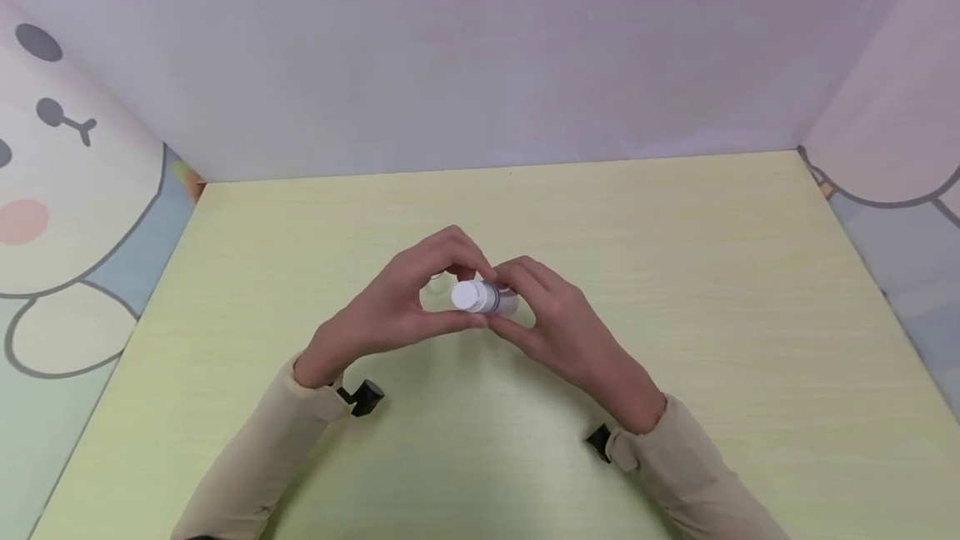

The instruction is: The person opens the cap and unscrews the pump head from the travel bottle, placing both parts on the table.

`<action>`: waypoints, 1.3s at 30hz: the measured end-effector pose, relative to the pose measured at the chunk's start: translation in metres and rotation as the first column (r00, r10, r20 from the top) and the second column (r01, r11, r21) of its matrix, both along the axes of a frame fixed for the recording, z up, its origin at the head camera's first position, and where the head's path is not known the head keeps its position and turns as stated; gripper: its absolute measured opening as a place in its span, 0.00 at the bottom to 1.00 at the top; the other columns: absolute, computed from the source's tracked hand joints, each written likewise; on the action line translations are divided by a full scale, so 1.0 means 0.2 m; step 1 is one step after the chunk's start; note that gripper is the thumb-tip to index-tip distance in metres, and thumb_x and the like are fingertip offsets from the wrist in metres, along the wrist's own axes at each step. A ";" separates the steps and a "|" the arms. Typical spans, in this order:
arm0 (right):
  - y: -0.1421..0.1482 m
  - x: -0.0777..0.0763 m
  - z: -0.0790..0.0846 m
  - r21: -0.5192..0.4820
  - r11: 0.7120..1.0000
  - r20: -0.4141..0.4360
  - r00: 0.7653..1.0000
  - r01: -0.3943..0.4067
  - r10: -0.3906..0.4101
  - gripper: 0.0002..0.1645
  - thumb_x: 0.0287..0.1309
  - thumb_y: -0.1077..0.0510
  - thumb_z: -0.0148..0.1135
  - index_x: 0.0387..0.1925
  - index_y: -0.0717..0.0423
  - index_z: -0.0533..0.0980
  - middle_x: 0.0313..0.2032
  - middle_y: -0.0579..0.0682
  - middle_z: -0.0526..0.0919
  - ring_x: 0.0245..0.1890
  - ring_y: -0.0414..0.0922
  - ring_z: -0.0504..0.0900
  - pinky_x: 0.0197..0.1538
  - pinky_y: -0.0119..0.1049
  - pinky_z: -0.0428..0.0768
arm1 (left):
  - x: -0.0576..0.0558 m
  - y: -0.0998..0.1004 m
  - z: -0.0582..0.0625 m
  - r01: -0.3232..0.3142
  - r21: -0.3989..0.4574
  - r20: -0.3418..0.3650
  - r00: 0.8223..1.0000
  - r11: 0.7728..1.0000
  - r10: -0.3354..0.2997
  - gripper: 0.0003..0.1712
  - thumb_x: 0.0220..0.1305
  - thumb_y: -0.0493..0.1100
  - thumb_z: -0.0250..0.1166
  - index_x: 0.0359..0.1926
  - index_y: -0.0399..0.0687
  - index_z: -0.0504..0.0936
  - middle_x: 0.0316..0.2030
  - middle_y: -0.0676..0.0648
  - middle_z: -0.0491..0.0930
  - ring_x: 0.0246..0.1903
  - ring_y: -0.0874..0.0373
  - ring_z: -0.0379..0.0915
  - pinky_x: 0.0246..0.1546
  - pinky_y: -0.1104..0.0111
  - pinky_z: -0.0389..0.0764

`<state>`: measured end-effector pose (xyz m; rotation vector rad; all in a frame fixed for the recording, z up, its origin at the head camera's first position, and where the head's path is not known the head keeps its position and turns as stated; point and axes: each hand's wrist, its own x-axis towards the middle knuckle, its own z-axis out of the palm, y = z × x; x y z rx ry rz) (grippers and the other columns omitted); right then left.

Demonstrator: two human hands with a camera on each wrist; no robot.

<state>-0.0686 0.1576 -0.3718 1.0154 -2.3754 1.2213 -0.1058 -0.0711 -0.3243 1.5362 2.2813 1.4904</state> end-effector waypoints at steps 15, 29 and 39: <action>0.01 0.00 -0.01 -0.009 1.000 0.009 1.000 0.000 0.000 0.27 0.56 0.59 0.79 0.54 0.60 0.77 0.48 0.49 0.83 0.49 0.40 0.83 0.55 0.32 0.85 | 0.00 0.00 -0.01 -0.012 -0.031 -0.004 1.000 0.999 0.012 0.22 0.62 0.39 0.77 0.55 0.45 0.79 0.48 0.49 0.77 0.51 0.63 0.70 0.52 0.62 0.79; 0.01 0.00 -0.02 -0.014 0.999 0.013 0.999 0.031 -0.031 0.27 0.53 0.60 0.82 0.52 0.56 0.78 0.46 0.45 0.84 0.48 0.39 0.84 0.54 0.28 0.83 | 0.01 -0.01 0.01 0.032 -0.056 0.032 0.999 0.998 -0.031 0.17 0.68 0.35 0.68 0.56 0.48 0.81 0.51 0.56 0.81 0.55 0.63 0.71 0.59 0.64 0.74; 0.02 0.01 -0.01 -0.003 1.000 0.016 1.000 0.010 -0.010 0.31 0.50 0.67 0.81 0.55 0.59 0.78 0.49 0.47 0.83 0.48 0.40 0.84 0.55 0.30 0.84 | 0.00 0.00 0.00 0.016 -0.054 0.040 0.999 0.998 -0.014 0.17 0.65 0.39 0.74 0.53 0.50 0.83 0.47 0.57 0.80 0.52 0.65 0.71 0.58 0.66 0.74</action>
